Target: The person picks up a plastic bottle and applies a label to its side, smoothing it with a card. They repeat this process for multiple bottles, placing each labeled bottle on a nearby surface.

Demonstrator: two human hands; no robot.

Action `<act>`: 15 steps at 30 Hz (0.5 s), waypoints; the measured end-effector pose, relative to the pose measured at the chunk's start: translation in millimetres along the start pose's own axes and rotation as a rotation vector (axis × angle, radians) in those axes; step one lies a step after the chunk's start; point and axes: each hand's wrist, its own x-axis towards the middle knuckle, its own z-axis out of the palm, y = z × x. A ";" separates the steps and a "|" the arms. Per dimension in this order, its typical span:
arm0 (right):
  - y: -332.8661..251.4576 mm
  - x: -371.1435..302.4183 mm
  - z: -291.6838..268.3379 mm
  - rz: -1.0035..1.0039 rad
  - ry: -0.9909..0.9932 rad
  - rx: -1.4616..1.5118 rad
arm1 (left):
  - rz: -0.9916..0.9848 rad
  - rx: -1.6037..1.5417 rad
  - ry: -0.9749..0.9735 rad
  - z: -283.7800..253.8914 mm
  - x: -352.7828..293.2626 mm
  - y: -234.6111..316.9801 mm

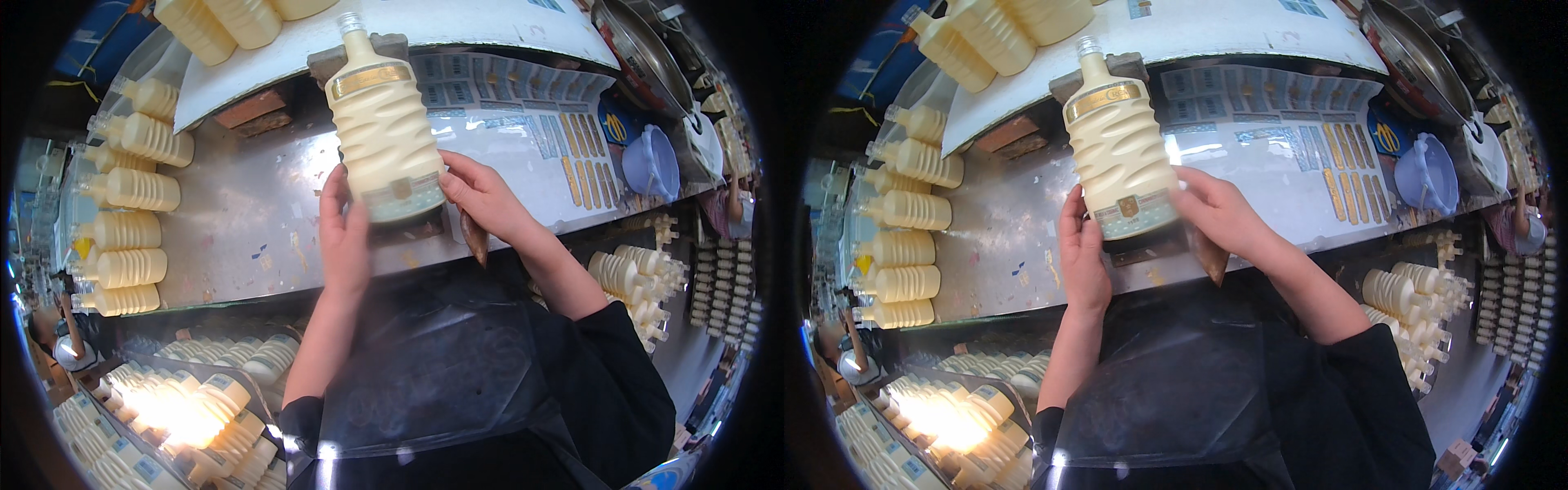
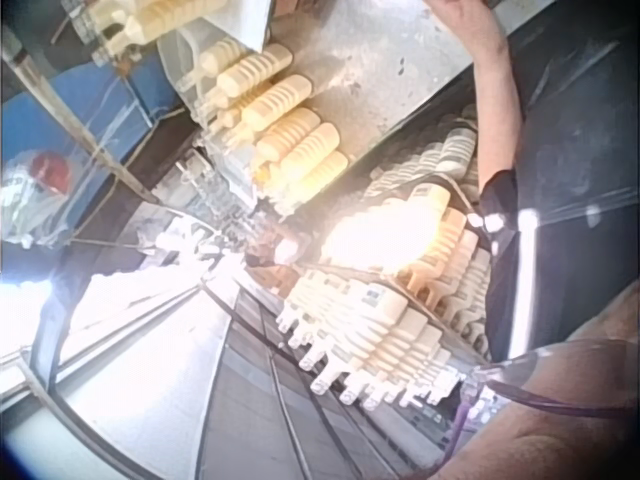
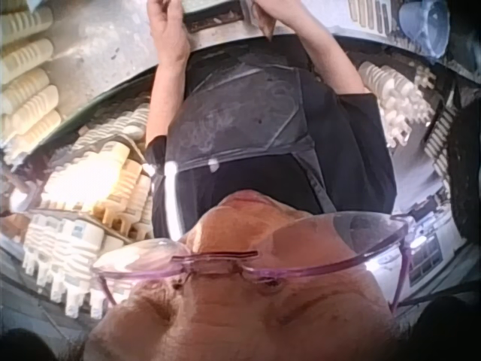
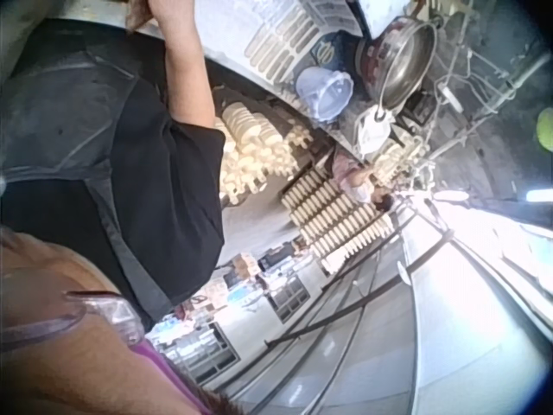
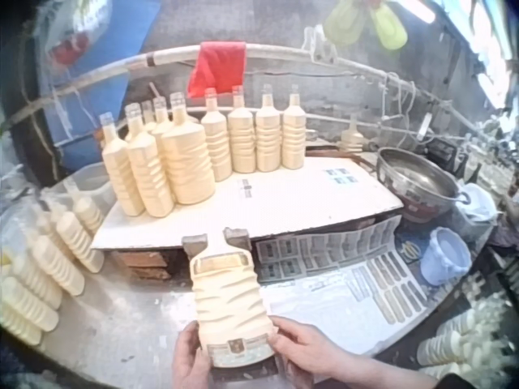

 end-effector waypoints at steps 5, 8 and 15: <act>-14.4 -6.3 -3.5 0.007 0.075 -0.087 | -0.008 0.057 -0.017 -12.0 0.9 -8.2; -19.0 -8.7 -5.3 0.056 0.099 -0.071 | 0.107 0.263 -0.038 -14.6 -0.1 -7.3; -12.4 -6.4 -3.3 0.066 0.077 0.037 | 0.414 0.727 0.016 -6.8 2.5 4.6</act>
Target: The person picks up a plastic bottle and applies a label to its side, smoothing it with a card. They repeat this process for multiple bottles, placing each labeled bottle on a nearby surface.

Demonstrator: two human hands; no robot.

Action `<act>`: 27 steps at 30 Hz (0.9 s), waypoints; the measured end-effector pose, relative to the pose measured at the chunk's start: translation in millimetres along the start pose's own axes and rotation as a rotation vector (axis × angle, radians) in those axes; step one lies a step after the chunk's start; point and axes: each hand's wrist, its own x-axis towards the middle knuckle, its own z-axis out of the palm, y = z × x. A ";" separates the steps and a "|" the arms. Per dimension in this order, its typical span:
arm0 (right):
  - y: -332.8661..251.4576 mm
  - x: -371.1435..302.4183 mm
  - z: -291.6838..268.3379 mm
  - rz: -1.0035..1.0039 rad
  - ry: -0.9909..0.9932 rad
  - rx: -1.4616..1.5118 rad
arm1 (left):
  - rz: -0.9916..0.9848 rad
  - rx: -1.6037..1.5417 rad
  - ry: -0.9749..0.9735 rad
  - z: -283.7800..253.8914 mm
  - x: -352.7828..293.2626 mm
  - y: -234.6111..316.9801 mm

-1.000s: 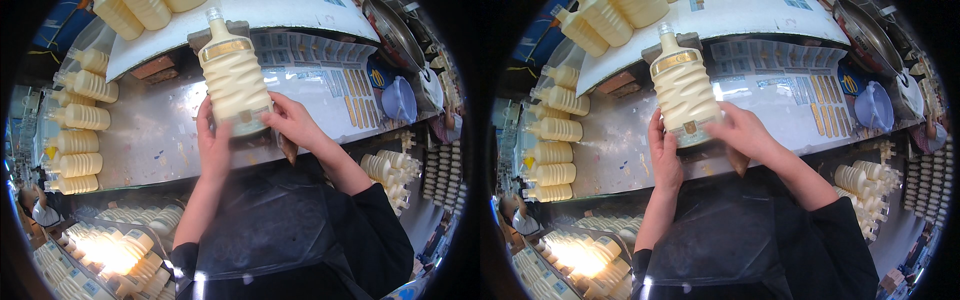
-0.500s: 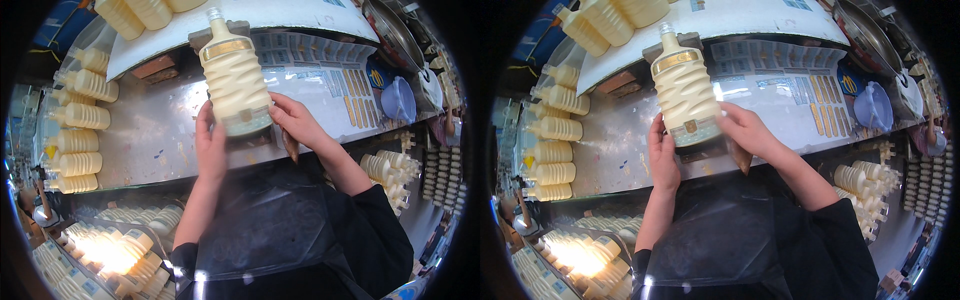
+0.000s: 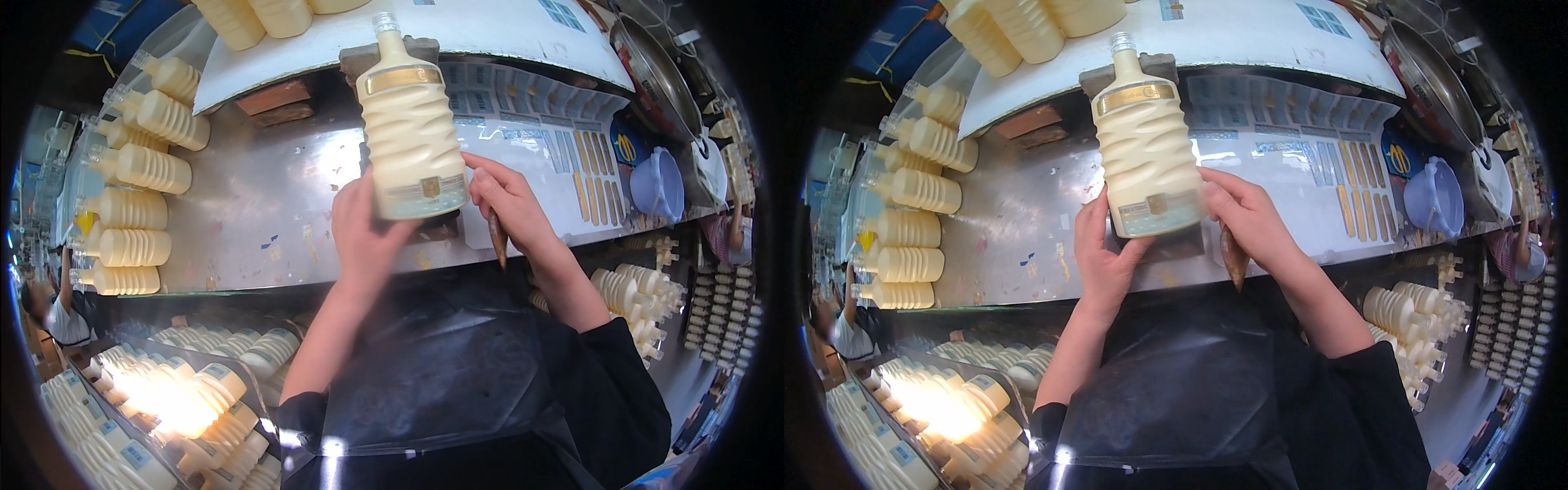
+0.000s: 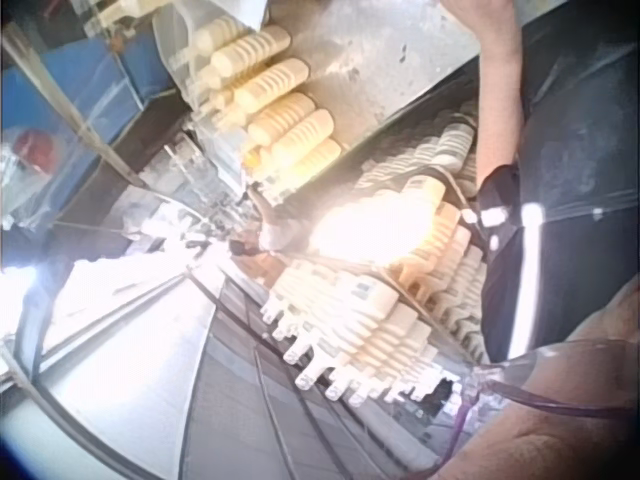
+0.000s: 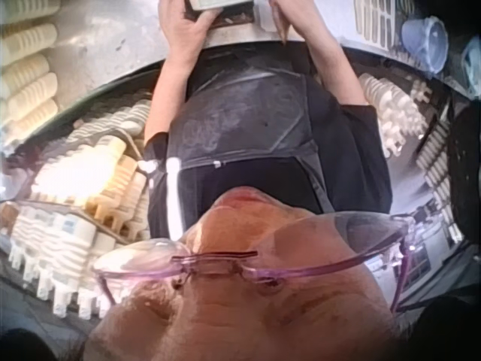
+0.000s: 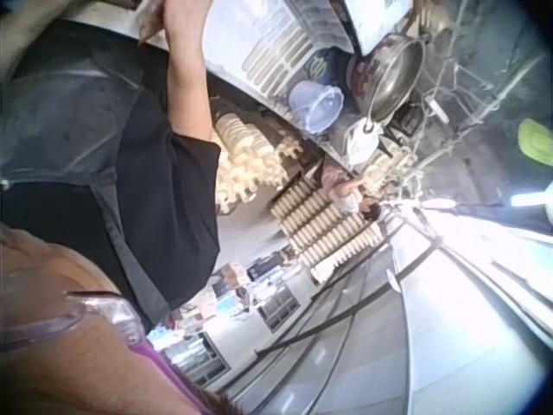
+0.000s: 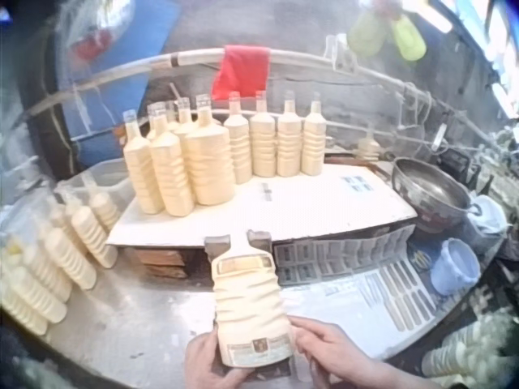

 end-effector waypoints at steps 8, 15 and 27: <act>5.6 2.8 -1.8 0.080 -0.013 0.117 | 0.082 0.078 0.095 -2.4 6.8 22.4; 5.7 5.0 -3.4 0.080 -0.018 0.112 | 0.102 0.095 0.117 -0.9 5.2 19.9; -36.7 -14.4 -7.2 0.106 -0.101 0.210 | -0.089 -0.182 -0.025 -5.5 -2.2 -1.0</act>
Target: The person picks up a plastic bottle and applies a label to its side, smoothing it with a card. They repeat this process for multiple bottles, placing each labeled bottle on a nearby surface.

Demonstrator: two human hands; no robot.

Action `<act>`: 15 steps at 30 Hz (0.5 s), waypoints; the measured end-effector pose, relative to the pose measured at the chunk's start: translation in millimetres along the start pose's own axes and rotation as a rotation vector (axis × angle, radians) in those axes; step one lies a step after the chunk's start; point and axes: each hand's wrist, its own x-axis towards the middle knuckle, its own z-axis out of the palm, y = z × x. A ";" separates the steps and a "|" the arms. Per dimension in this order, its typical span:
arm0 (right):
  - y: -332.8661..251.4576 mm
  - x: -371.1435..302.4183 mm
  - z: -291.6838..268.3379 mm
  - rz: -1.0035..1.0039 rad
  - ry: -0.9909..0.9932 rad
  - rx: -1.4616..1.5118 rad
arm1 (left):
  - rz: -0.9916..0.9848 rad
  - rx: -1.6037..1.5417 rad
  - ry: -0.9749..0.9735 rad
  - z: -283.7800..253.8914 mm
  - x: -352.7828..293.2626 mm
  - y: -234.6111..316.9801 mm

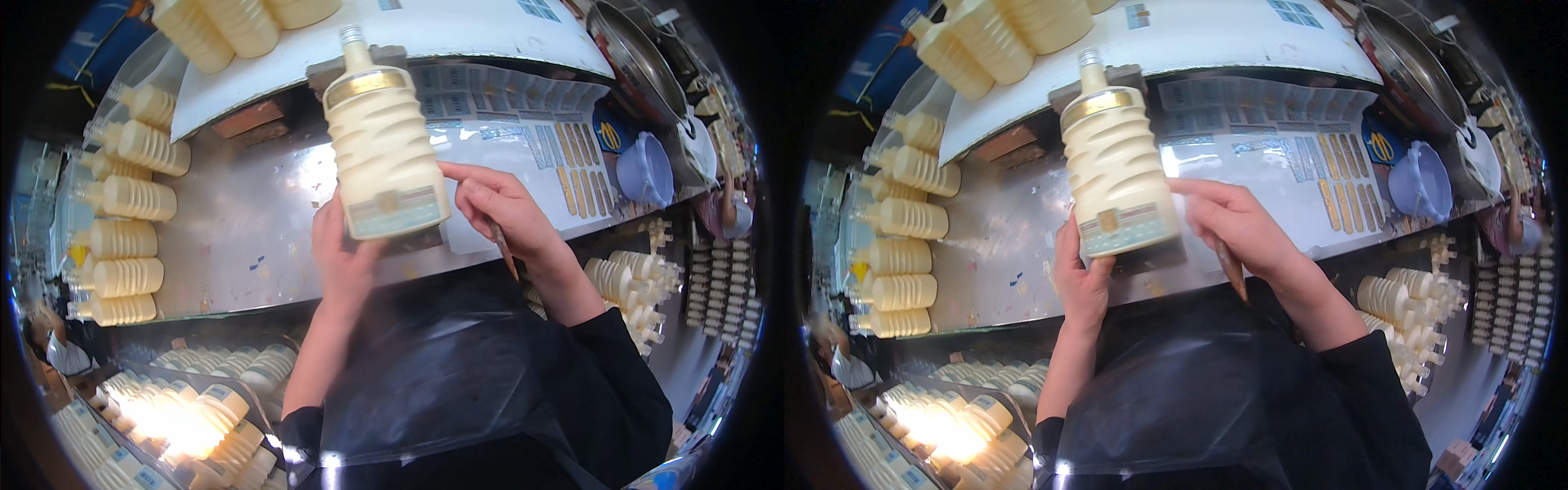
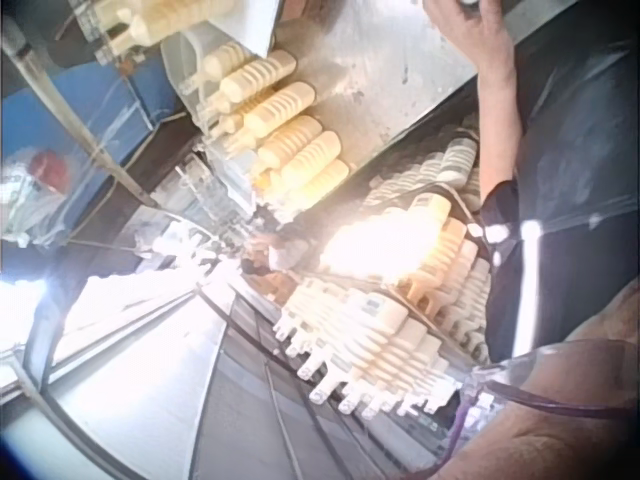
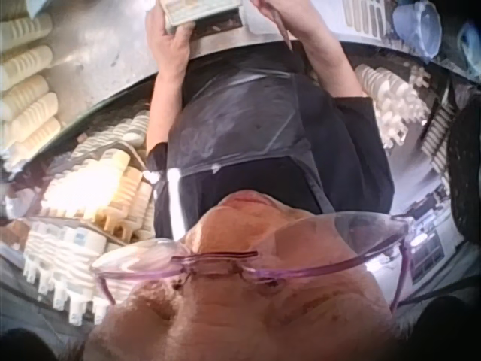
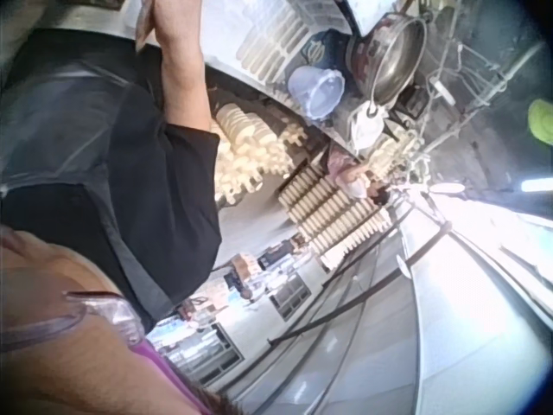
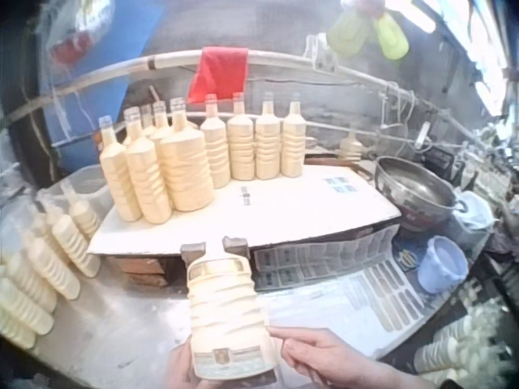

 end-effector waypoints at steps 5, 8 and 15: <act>-1.8 -5.4 2.2 -0.036 -0.033 0.051 | -0.086 -0.104 -0.103 -1.9 -0.8 0.6; -2.4 -6.8 1.4 -0.045 -0.050 0.035 | -0.093 -0.092 -0.116 -2.8 0.1 4.0; 6.8 3.0 -2.4 -0.066 -0.026 -0.064 | -0.093 -0.063 -0.074 -1.0 -2.5 4.4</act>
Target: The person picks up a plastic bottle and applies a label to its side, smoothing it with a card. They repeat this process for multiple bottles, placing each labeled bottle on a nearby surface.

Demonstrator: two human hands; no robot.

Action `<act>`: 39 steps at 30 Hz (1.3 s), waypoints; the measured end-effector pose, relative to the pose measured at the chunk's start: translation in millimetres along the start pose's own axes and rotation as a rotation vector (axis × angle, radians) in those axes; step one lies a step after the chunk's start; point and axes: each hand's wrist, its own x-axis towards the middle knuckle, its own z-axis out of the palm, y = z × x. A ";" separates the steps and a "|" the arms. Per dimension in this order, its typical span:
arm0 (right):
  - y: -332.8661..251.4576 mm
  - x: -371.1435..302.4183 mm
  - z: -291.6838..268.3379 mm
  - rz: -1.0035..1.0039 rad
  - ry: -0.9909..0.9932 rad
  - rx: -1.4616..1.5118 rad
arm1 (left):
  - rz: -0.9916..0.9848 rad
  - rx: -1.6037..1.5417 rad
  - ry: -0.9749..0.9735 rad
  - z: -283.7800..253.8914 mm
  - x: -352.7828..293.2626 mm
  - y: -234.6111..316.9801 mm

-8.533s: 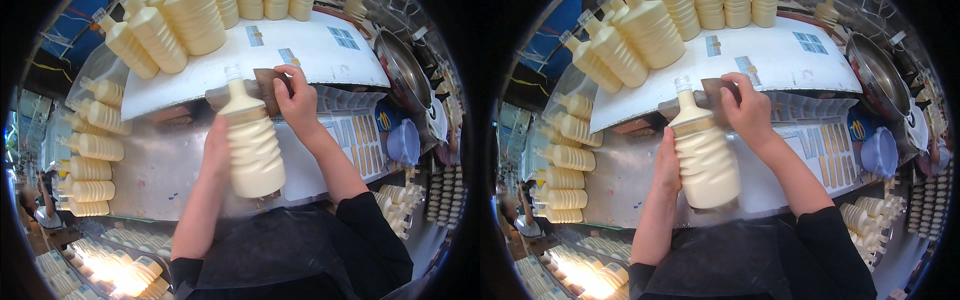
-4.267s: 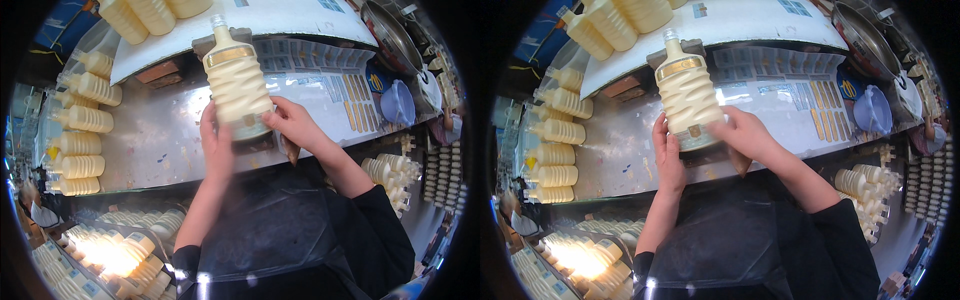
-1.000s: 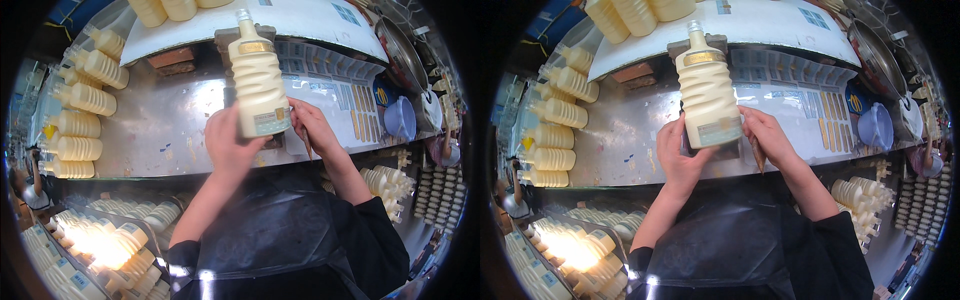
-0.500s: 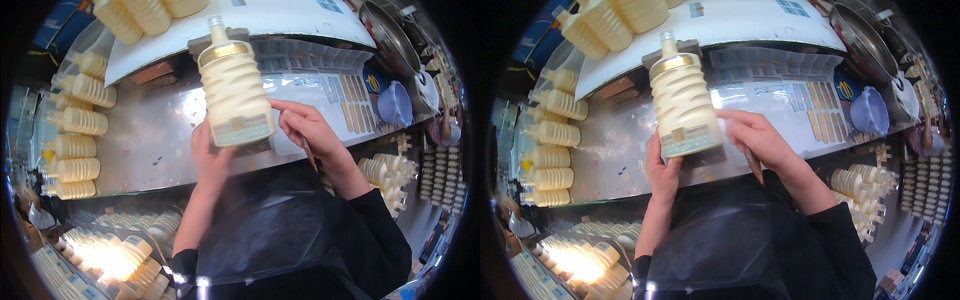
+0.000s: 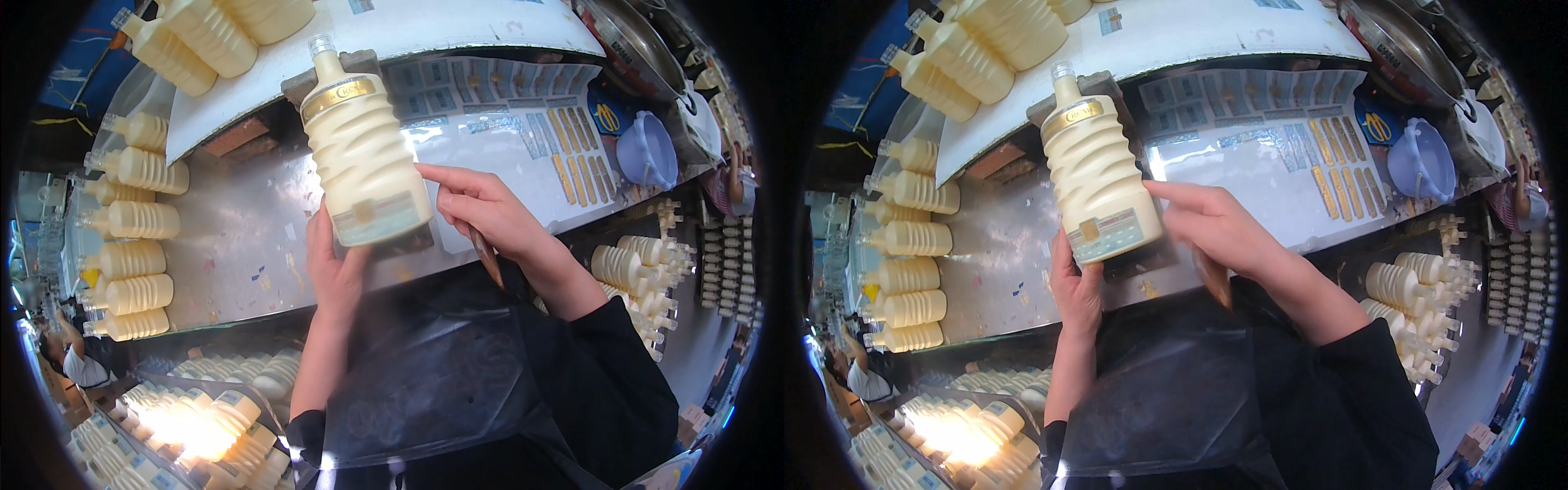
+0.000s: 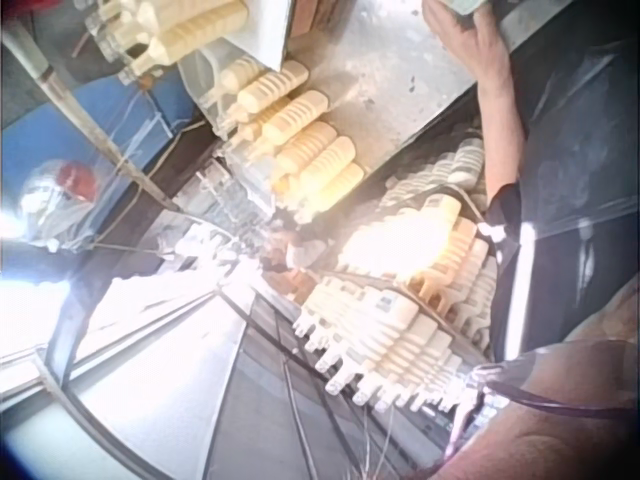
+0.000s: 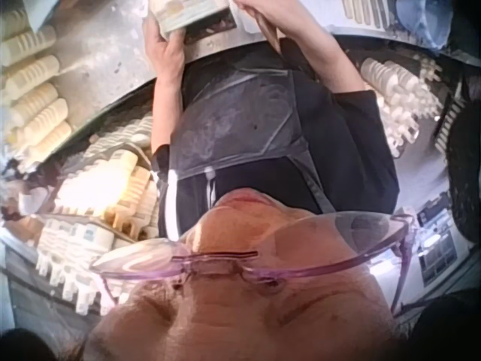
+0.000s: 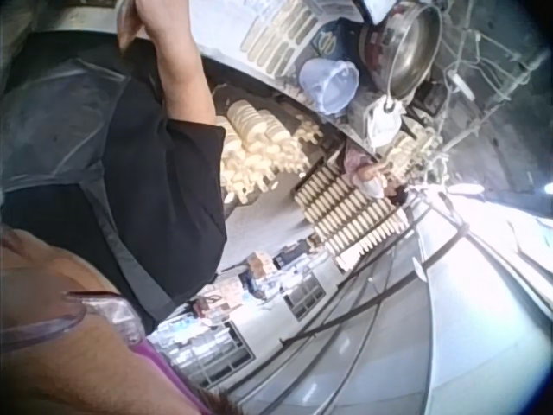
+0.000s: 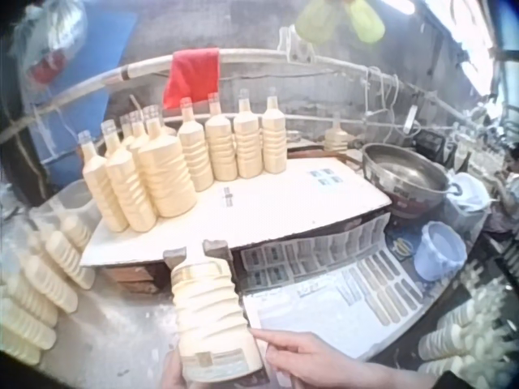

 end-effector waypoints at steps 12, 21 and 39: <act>43.5 19.5 0.5 -0.072 0.084 -0.114 | -0.094 -0.309 0.013 3.2 4.9 -8.5; 27.8 18.5 12.2 -0.021 0.118 -0.205 | -0.290 -0.426 0.098 17.3 9.4 18.8; -7.2 6.6 10.2 -0.295 0.212 -0.180 | -0.313 -0.372 0.109 19.3 13.8 18.3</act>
